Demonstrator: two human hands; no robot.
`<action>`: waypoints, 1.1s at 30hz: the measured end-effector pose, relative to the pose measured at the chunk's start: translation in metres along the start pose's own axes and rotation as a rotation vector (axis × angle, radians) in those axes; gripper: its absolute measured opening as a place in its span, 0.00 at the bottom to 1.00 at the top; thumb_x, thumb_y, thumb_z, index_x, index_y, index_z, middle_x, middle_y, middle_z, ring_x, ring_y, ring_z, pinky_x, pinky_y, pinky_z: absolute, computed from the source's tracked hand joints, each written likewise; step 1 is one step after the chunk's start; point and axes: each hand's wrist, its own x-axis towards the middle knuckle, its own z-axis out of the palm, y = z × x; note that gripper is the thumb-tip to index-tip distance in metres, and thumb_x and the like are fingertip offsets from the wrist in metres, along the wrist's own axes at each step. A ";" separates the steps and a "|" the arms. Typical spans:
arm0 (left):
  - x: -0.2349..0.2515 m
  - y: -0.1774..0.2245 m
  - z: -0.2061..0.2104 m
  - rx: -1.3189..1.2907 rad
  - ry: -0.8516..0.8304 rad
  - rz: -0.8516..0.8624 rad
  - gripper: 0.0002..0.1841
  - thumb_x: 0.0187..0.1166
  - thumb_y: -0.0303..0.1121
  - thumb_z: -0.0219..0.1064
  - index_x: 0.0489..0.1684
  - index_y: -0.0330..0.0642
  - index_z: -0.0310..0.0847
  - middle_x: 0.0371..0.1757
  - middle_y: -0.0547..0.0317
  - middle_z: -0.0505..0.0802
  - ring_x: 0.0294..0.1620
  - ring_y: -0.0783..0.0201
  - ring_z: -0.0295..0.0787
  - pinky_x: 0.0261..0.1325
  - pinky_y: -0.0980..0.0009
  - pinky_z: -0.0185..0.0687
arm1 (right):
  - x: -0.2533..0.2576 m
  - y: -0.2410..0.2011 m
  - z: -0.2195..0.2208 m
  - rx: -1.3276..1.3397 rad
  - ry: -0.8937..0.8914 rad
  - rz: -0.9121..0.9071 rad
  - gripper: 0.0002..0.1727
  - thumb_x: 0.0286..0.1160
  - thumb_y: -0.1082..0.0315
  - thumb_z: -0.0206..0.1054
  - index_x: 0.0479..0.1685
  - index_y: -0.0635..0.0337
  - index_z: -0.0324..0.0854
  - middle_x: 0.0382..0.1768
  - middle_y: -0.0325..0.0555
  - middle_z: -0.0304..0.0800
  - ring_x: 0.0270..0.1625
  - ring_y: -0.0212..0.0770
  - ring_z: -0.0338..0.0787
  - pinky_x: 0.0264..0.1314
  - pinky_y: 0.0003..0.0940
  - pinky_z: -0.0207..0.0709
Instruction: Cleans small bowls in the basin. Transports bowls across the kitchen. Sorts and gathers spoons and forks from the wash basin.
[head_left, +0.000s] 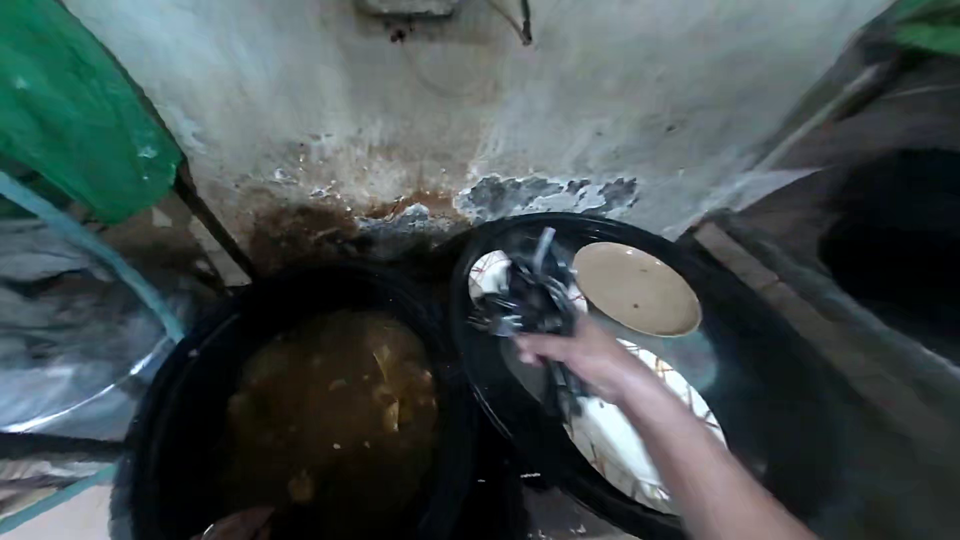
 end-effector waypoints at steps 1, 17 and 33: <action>-0.001 0.001 0.000 0.004 -0.002 -0.015 0.20 0.91 0.39 0.55 0.70 0.42 0.86 0.71 0.43 0.89 0.75 0.39 0.83 0.79 0.34 0.68 | 0.003 0.015 -0.018 -0.205 0.080 0.060 0.33 0.70 0.74 0.77 0.77 0.62 0.70 0.47 0.56 0.89 0.43 0.47 0.92 0.49 0.45 0.88; 0.002 0.013 -0.007 0.119 -0.189 -0.279 0.22 0.94 0.46 0.47 0.75 0.53 0.82 0.78 0.57 0.85 0.82 0.53 0.76 0.86 0.48 0.63 | 0.061 0.179 -0.083 -0.806 0.083 0.174 0.44 0.70 0.69 0.76 0.87 0.65 0.59 0.66 0.77 0.82 0.68 0.77 0.83 0.67 0.78 0.72; -0.004 0.008 -0.005 0.068 -0.057 -0.253 0.21 0.93 0.45 0.50 0.74 0.56 0.83 0.76 0.58 0.87 0.79 0.54 0.79 0.84 0.49 0.67 | 0.026 0.200 -0.065 -0.998 -0.179 0.331 0.41 0.80 0.68 0.69 0.90 0.69 0.51 0.74 0.77 0.76 0.77 0.72 0.78 0.77 0.68 0.69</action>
